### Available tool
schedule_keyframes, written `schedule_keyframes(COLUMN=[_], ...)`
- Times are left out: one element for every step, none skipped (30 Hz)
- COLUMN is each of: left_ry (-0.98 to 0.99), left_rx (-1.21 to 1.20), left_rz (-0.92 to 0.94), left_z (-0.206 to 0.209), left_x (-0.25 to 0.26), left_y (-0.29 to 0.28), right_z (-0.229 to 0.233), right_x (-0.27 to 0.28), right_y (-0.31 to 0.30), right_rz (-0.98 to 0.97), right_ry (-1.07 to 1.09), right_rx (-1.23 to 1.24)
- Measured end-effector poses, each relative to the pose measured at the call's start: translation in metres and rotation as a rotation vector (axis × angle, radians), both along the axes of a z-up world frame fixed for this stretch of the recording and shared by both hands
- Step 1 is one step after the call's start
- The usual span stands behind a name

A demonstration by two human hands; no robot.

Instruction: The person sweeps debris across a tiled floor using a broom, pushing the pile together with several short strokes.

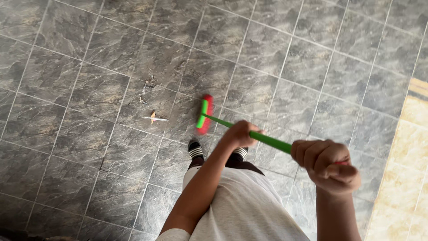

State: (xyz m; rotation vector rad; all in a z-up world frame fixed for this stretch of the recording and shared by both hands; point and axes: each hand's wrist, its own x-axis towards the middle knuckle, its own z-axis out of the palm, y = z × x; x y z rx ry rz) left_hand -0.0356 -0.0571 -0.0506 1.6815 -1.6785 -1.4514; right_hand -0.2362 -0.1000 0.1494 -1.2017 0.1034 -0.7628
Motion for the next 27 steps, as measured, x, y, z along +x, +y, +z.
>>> schedule_keyframes(left_ry=[0.002,-0.038,-0.077,-0.075,-0.095,-0.114,-0.113,-0.1,-0.089,-0.089,-0.048,-0.006,-0.007,0.06,0.127,0.126,0.174,0.221,0.22,0.259,0.299,0.3,0.356,0.411,0.412,0.414,0.417], left_rx=[0.003,-0.053,-0.113,-0.114,-0.161,-0.209,-0.211,-0.176,-0.14,-0.142,-0.207,-0.273,-0.275,-0.26,-0.245,-0.247,-0.293,-0.338,-0.34,-0.269,-0.194,-0.194,-0.178,-0.163,-0.161,-0.196,-0.23], left_rz=[-0.01,0.008,0.03,0.024,0.043,0.062,0.053,0.028,0.005,0.0,-0.017,-0.034,-0.037,-0.065,-0.093,-0.096,-0.157,-0.218,-0.219,-0.199,-0.177,-0.177,-0.154,-0.131,-0.131,-0.127,-0.123], left_z=[0.001,0.002,0.005,0.009,0.014,0.02,0.026,0.033,0.04,0.046,0.052,0.057,0.061,0.064,0.066,0.066,0.063,0.058,0.05,0.041,0.03,0.017,0.004,-0.01,-0.023,-0.033,-0.038], left_x=[0.004,0.006,0.005,0.001,-0.003,-0.008,-0.015,-0.024,-0.033,-0.044,-0.059,-0.073,-0.087,-0.102,-0.116,-0.13,-0.143,-0.155,-0.165,-0.175,-0.185,-0.194,-0.2,-0.203,-0.203,-0.201,-0.2], left_y=[-0.002,-0.005,-0.008,-0.011,-0.014,-0.017,-0.02,-0.021,-0.024,-0.03,-0.036,-0.041,-0.047,-0.052,-0.06,-0.068,-0.078,-0.085,-0.092,-0.099,-0.103,-0.106,-0.11,-0.114,-0.116,-0.118,-0.119], right_z=[-0.003,-0.003,-0.002,0.001,0.005,0.011,0.017,0.025,0.035,0.047,0.061,0.075,0.085,0.091,0.093,0.096,0.096,0.096,0.089,0.079,0.07,0.065,0.057,0.047,0.04,0.032,0.023], right_x=[-0.002,-0.005,-0.01,-0.017,-0.023,-0.03,-0.037,-0.045,-0.055,-0.068,-0.082,-0.096,-0.107,-0.114,-0.119,-0.122,-0.123,-0.123,-0.115,-0.105,-0.096,-0.093,-0.089,-0.085,-0.085,-0.085,-0.085], right_y=[-0.005,-0.008,-0.012,-0.015,-0.018,-0.021,-0.023,-0.024,-0.027,-0.03,-0.031,-0.032,-0.034,-0.036,-0.038,-0.04,-0.042,-0.044,-0.043,-0.041,-0.04,-0.04,-0.043,-0.046,-0.049,-0.052,-0.056], right_rz=[-0.012,-0.024,-0.03,-0.075,-0.124,-0.133,-0.156,-0.178,-0.184,-0.18,-0.176,-0.173,-0.166,-0.16,-0.163,-0.166,-0.167,-0.168,-0.226,-0.284,-0.341,-0.398,-0.274,-0.148,-0.149,-0.114,-0.079], right_ry=[-0.026,-0.052,-0.051,-0.074,-0.098,-0.097,-0.136,-0.174,-0.174,-0.117,-0.057,0.002,0.058,0.114,0.113,0.187,0.226,0.263,0.264,0.264,0.265,0.266,0.287,0.305,0.306,0.357,0.408], right_rx=[0.012,0.024,0.023,0.021,0.019,0.019,-0.064,-0.147,-0.149,-0.164,-0.175,-0.185,-0.2,-0.215,-0.217,-0.351,-0.417,-0.484,-0.547,-0.61,-0.67,-0.73,-0.503,-0.276,-0.275,-0.251,-0.226])
